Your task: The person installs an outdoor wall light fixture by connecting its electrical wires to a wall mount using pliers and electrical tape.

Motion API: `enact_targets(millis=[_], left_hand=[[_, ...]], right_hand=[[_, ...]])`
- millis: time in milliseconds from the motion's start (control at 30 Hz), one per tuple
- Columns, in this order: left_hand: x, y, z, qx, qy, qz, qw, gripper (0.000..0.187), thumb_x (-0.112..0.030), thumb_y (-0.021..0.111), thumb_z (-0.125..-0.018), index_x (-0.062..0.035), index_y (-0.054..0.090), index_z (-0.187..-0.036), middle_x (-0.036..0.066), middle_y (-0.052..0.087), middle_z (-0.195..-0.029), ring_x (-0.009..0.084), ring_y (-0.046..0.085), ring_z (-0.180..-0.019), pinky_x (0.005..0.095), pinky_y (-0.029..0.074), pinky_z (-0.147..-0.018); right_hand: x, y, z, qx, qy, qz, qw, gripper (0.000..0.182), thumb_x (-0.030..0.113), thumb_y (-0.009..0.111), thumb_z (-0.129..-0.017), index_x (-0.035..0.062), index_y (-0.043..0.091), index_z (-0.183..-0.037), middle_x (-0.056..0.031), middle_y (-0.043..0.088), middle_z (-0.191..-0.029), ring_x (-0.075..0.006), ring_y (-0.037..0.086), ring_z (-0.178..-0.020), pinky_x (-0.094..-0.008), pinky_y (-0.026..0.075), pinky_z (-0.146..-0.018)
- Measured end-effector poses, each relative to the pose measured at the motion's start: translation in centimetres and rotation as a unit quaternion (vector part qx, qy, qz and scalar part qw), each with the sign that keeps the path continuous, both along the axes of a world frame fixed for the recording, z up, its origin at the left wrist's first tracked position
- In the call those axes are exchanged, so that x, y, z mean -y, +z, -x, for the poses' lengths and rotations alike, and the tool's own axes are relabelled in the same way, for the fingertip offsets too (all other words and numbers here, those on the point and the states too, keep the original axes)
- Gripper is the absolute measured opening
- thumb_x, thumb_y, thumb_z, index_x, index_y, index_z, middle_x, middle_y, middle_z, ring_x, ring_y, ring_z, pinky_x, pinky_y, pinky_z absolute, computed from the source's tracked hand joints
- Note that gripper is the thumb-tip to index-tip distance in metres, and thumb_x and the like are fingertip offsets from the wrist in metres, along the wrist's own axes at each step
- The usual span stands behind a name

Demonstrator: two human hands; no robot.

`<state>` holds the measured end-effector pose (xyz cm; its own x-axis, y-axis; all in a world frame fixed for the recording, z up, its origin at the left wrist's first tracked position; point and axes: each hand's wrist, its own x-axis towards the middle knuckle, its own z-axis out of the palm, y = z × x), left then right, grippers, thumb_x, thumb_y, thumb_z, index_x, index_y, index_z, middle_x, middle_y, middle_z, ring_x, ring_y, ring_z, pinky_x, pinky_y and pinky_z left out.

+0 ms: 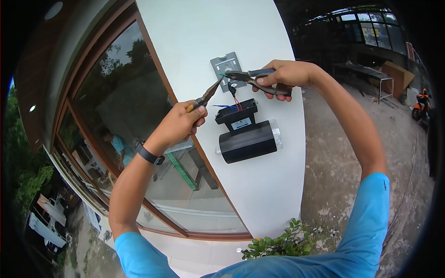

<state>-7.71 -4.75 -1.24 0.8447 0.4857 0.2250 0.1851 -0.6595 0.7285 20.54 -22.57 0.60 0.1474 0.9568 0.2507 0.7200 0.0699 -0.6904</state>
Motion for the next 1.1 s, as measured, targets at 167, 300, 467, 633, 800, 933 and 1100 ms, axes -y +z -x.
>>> enact_targets(millis=[167,300,467,633,800,933,1100], left_hand=[[2.2,-0.1,4.0,0.208,-0.101,0.059,0.971,0.030,-0.035,0.059,-0.109,-0.0058,0.061,-0.107,-0.001,0.059,-0.082,0.0020,0.046,-0.057,0.0204,0.032,-0.044],[-3.4,-0.1,4.5,0.140,0.070,-0.396,0.905,0.023,-0.023,0.061,-0.104,-0.0018,0.066,-0.110,0.010,0.071,-0.087,0.0244,0.062,-0.064,0.0367,0.051,-0.063],[-2.3,0.4,2.3,0.042,0.152,-0.479,0.863,0.022,-0.019,0.059,-0.102,0.0011,0.066,-0.108,0.023,0.069,-0.084,0.0450,0.067,-0.080,0.0500,0.051,-0.073],[-1.8,1.1,0.1,-0.030,0.147,-0.445,0.883,0.023,-0.023,0.060,-0.101,0.0007,0.062,-0.101,0.023,0.070,-0.084,0.0447,0.068,-0.083,0.0514,0.050,-0.073],[-2.7,1.6,-0.7,-0.062,0.162,-0.494,0.852,0.021,-0.021,0.060,-0.099,-0.0005,0.063,-0.102,0.021,0.070,-0.083,0.0426,0.068,-0.081,0.0494,0.050,-0.073],[-3.1,1.9,-0.6,-0.045,0.101,-0.421,0.900,0.023,-0.022,0.061,-0.099,0.0001,0.064,-0.102,0.019,0.069,-0.082,0.0378,0.066,-0.077,0.0463,0.049,-0.072],[-1.4,2.4,-1.0,-0.086,0.122,-0.401,0.904,0.030,-0.029,0.059,-0.101,-0.0012,0.067,-0.107,0.024,0.072,-0.090,0.0434,0.069,-0.087,0.0509,0.052,-0.075]], right_hand=[[-0.8,-1.2,0.0,0.080,-0.048,-0.036,0.995,0.034,0.031,0.061,-0.103,-0.0001,0.071,-0.111,-0.0023,0.065,-0.073,-0.0123,0.062,-0.052,-0.0263,0.051,-0.047],[-0.9,-1.1,0.7,0.108,-0.084,-0.016,0.990,0.032,0.032,0.060,-0.104,0.0008,0.069,-0.106,-0.0025,0.065,-0.076,-0.0122,0.062,-0.055,-0.0274,0.051,-0.049],[-1.0,-1.0,0.7,0.097,-0.078,-0.016,0.992,0.031,0.031,0.059,-0.104,0.0015,0.068,-0.106,-0.0029,0.066,-0.078,-0.0120,0.063,-0.057,-0.0278,0.052,-0.050],[-0.5,-1.1,1.4,0.126,-0.079,-0.022,0.989,0.029,0.030,0.059,-0.105,0.0017,0.067,-0.105,-0.0026,0.064,-0.078,-0.0120,0.062,-0.059,-0.0284,0.052,-0.051],[-0.2,-1.2,1.7,0.137,-0.091,-0.024,0.986,0.028,0.029,0.058,-0.105,0.0025,0.066,-0.104,-0.0028,0.064,-0.079,-0.0125,0.062,-0.060,-0.0282,0.052,-0.052],[-0.4,-1.0,1.1,0.147,-0.084,-0.008,0.986,0.031,0.032,0.057,-0.105,0.0033,0.065,-0.113,-0.0055,0.066,-0.085,-0.0153,0.065,-0.064,-0.0323,0.056,-0.057],[-0.6,-1.0,0.8,0.152,-0.081,-0.010,0.985,0.031,0.033,0.056,-0.105,0.0036,0.065,-0.113,-0.0054,0.066,-0.085,-0.0155,0.066,-0.065,-0.0323,0.057,-0.057]])
